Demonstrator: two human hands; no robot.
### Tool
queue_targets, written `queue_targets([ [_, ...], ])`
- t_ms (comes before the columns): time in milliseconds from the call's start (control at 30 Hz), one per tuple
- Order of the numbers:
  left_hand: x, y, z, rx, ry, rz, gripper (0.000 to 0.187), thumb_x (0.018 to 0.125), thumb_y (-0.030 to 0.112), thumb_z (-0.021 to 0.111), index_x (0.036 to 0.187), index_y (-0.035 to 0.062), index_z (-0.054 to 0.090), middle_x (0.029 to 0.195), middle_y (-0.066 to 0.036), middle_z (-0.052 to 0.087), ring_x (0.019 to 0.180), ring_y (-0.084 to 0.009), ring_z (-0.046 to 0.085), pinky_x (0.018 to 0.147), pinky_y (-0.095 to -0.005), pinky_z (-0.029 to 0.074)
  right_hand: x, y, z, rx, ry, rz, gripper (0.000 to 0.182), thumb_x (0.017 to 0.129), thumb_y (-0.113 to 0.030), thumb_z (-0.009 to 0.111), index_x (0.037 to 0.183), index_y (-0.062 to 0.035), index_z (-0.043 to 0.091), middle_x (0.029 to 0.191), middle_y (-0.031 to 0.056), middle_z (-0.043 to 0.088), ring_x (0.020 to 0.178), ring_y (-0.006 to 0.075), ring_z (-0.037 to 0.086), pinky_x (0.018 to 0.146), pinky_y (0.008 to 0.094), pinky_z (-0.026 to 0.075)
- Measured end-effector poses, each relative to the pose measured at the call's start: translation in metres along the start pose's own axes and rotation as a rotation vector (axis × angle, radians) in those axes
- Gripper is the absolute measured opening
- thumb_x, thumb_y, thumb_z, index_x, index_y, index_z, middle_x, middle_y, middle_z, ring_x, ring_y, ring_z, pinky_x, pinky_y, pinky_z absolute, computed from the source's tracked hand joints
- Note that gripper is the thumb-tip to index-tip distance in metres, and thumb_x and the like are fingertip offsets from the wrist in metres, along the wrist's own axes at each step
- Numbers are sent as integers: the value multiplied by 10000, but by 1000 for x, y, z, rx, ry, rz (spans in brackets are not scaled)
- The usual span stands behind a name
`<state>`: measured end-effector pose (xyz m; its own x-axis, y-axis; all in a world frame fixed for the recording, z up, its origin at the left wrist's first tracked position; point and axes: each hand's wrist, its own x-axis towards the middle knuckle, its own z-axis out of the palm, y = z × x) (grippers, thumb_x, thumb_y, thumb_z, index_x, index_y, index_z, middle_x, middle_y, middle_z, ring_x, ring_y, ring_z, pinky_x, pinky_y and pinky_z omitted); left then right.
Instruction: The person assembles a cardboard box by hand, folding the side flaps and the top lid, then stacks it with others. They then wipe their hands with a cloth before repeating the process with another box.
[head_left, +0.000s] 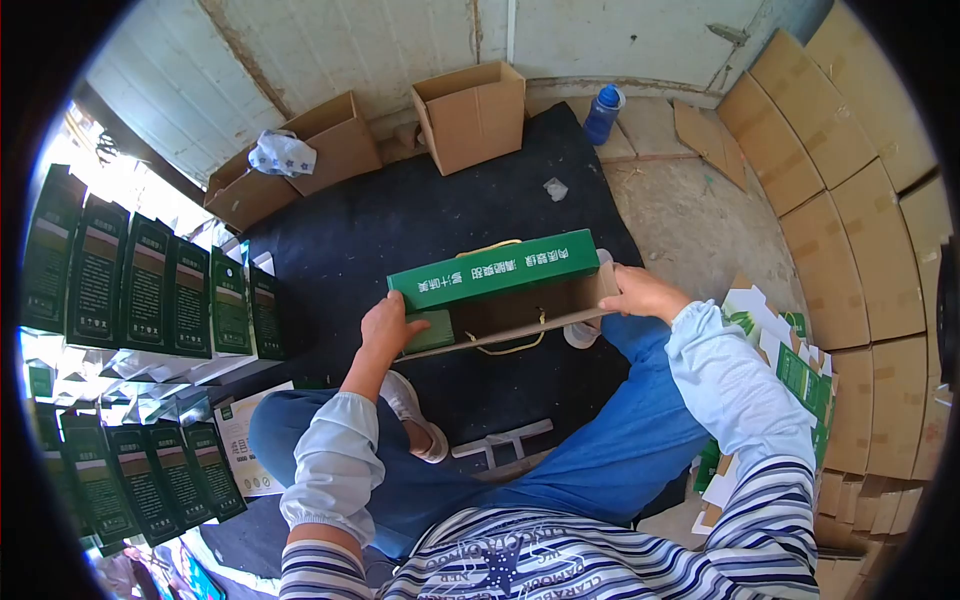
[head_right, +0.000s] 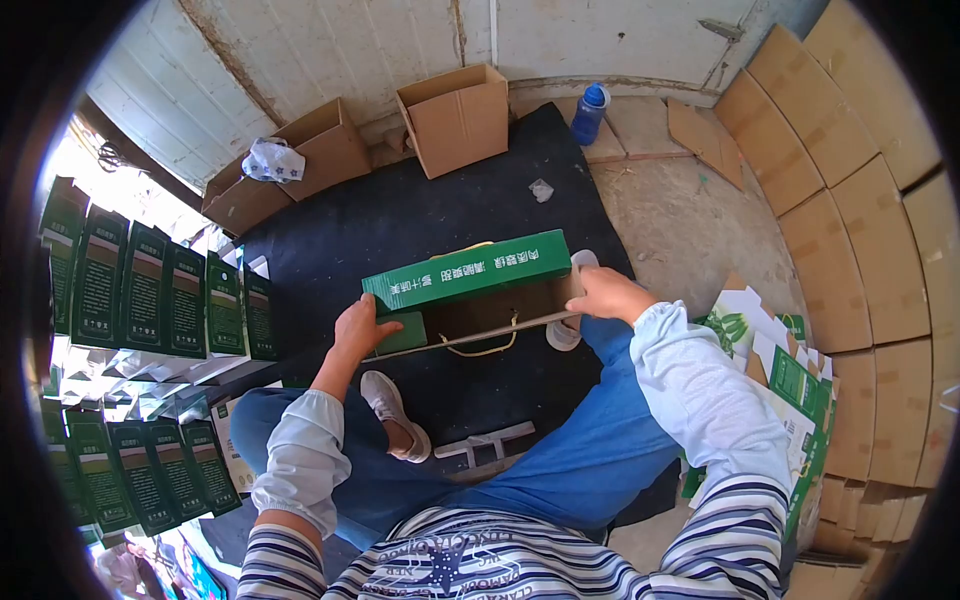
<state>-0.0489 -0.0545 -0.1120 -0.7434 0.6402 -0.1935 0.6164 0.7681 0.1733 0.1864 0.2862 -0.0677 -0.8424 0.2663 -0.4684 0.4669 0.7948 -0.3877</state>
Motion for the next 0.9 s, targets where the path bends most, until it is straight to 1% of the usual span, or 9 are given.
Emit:
queue_targets([
  [133,2,1,1,14,-9,-15,582,659,424,802,951,0,531,890,-177,666,839,-331,664,700,-406,532,-20,-55,-29,-134,-54,-58,584,878,-519,518,1123,6,598,1092,199,641,1014,383,598,884,429,463],
  [233,3,-1,1,5,-10,-13,584,659,428,802,948,2,527,885,-178,665,835,-335,665,698,-406,533,13,-32,-2,16,-135,-87,572,919,-550,411,1166,-75,613,1150,179,623,1006,382,604,880,429,464],
  [267,3,-1,2,3,-12,-6,585,659,430,801,948,3,526,884,-179,665,836,-336,665,699,-406,533,27,-25,-1,-81,-175,-184,595,955,-533,338,1074,-29,632,1007,152,666,920,335,638,799,391,510],
  [300,2,0,3,-3,-2,-4,584,659,431,801,946,4,525,879,-178,666,833,-336,665,697,-407,532,26,-47,-17,50,-312,82,514,944,-470,427,1020,-7,638,935,135,672,756,261,664,662,355,552],
  [367,1,-1,4,-8,25,2,583,659,432,801,942,6,522,869,-176,667,827,-336,665,692,-408,531,44,-34,-14,41,-325,147,398,890,-381,577,937,9,641,896,127,664,653,200,648,549,325,547],
  [467,2,-4,6,-23,54,32,574,661,424,799,936,6,517,853,-179,664,817,-342,661,689,-418,527,49,-30,-15,99,-283,211,337,806,-297,694,869,29,632,880,160,662,678,243,658,567,349,553],
  [567,7,-4,4,-43,29,28,566,663,415,798,924,5,508,846,-191,657,818,-346,655,691,-426,522,47,-33,1,-229,-13,87,329,754,-247,754,944,8,668,926,183,671,900,350,640,786,422,524],
  [667,11,-8,9,-63,27,32,550,668,397,797,921,5,505,844,-199,653,821,-357,650,706,-434,519,55,-23,7,-266,1,79,351,747,-255,759,963,8,674,970,207,663,944,379,628,860,423,490],
  [900,22,-19,14,-242,-15,-32,458,708,340,777,874,35,479,807,-176,640,797,-369,635,683,-457,492,64,-41,-10,-210,-23,254,385,745,-267,769,1015,-6,683,1037,211,659,1008,348,627,863,410,497],
])
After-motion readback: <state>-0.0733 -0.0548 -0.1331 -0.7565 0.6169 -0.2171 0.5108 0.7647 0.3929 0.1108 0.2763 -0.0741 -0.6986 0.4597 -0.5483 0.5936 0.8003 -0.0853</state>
